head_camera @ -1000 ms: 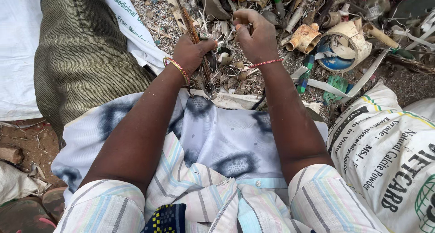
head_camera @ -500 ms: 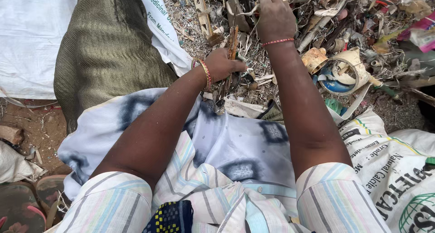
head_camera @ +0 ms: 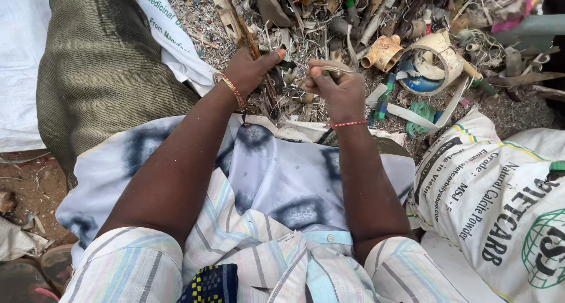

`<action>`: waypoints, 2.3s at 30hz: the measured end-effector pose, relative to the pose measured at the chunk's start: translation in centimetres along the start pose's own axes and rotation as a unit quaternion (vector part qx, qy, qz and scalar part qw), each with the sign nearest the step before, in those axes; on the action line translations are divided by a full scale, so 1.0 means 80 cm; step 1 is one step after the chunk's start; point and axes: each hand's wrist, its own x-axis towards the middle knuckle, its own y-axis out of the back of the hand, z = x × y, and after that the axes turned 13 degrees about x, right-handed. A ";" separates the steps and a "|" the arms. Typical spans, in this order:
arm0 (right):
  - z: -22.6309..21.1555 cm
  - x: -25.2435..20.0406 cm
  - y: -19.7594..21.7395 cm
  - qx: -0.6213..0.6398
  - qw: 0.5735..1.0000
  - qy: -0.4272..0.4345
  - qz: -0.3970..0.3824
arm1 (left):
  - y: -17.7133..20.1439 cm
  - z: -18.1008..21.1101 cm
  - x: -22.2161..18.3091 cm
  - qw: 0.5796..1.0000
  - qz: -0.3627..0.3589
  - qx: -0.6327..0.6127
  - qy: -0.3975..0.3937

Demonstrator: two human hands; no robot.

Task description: The person sorts through a pile of scrap material, picking out pieces of plastic pipe, PVC fittings, and other debris and placing them into a white sack.

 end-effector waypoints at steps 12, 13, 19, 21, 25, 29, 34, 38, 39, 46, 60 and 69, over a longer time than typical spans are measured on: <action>0.053 0.049 -0.012 0.087 0.987 -0.112 -0.068 | -0.005 -0.006 -0.007 0.979 -0.049 0.194 -0.037; 0.057 0.049 -0.012 0.055 0.993 -0.074 -0.078 | -0.006 -0.004 -0.008 0.983 -0.059 0.172 -0.038; 0.044 0.042 -0.016 -0.094 0.984 -0.009 -0.148 | 0.000 0.020 -0.015 0.991 -0.126 -0.021 -0.047; 0.027 0.046 -0.001 -0.084 0.972 -0.039 -0.217 | 0.002 0.023 -0.015 0.992 -0.127 0.009 -0.009; 0.004 0.052 0.031 0.027 0.937 -0.137 -0.319 | -0.005 0.012 -0.011 0.993 -0.109 0.019 -0.036; 0.011 0.061 0.037 -0.005 0.968 -0.161 -0.190 | -0.004 0.004 -0.010 0.980 -0.095 0.174 -0.023; 0.012 0.069 0.022 0.267 0.952 -0.106 -0.105 | -0.016 -0.002 -0.014 0.947 -0.148 0.279 -0.059; 0.002 0.062 0.019 0.382 0.899 -0.133 -0.167 | -0.025 -0.007 -0.017 0.942 -0.179 0.278 -0.064; -0.001 0.063 0.027 0.392 0.895 -0.118 -0.176 | -0.023 -0.006 -0.016 0.937 -0.189 0.286 -0.068; -0.027 0.070 0.149 0.399 0.917 0.000 0.003 | 0.002 0.001 -0.002 0.923 -0.002 0.373 -0.096; 0.047 0.091 0.508 0.572 0.734 0.261 0.256 | 0.067 -0.043 0.039 0.908 0.379 -0.129 -0.120; -0.017 0.075 0.153 -0.190 0.972 0.130 0.039 | 0.026 -0.006 0.001 0.932 0.158 0.259 -0.197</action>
